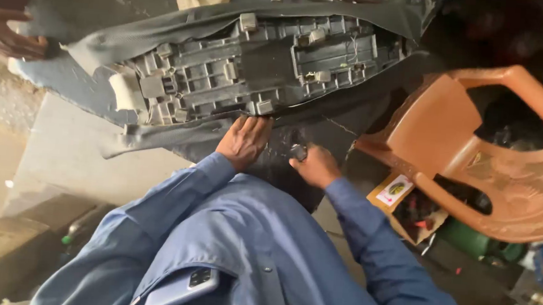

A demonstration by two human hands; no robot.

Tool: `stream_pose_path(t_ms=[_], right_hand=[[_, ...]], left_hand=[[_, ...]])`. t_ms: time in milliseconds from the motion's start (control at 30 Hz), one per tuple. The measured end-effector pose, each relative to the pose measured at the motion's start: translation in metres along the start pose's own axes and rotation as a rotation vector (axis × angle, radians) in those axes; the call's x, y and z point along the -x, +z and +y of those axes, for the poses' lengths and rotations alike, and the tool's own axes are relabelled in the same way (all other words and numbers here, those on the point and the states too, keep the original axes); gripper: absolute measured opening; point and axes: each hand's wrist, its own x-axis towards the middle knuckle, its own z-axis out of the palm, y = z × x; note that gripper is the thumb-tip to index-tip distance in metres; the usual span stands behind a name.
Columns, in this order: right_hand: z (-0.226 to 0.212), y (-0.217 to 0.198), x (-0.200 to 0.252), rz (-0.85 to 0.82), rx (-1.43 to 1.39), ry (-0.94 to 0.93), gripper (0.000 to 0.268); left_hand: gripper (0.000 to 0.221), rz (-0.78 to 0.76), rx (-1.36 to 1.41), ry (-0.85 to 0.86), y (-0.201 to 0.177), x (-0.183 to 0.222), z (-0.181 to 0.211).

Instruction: The recorder is seen repairing and stapling a new cover onto a motorcycle seat.

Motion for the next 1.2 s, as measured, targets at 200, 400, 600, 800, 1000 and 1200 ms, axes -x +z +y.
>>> stream_pose_path(t_ms=[200, 400, 600, 800, 1000, 1200], right_hand=[[0.036, 0.069, -0.003, 0.76, 0.356, -0.534, 0.077], [0.033, 0.111, -0.052, 0.075, -1.59, 0.052, 0.107], [0.02, 0.136, -0.092, 0.209, -2.02, 0.187, 0.127], [-0.029, 0.101, -0.044, 0.232, -2.295, -0.103, 0.092], [-0.033, 0.064, -0.028, 0.867, -2.075, 0.022, 0.066], [-0.016, -0.085, 0.029, 0.946, -1.779, -0.603, 0.047]], left_hand=[[0.044, -0.025, 0.41, 0.074, -0.041, -0.018, -0.001], [0.013, 0.023, 0.34, -0.125, -0.073, -0.1, -0.141], [0.05, -0.574, 0.118, 0.056, 0.115, -0.184, -0.3], [0.103, -0.84, 1.098, -0.562, 0.098, -0.173, -0.238], [0.094, -0.764, 1.055, -0.398, -0.114, -0.194, -0.194], [0.084, -0.237, 1.32, -0.092, -0.242, -0.174, -0.162]])
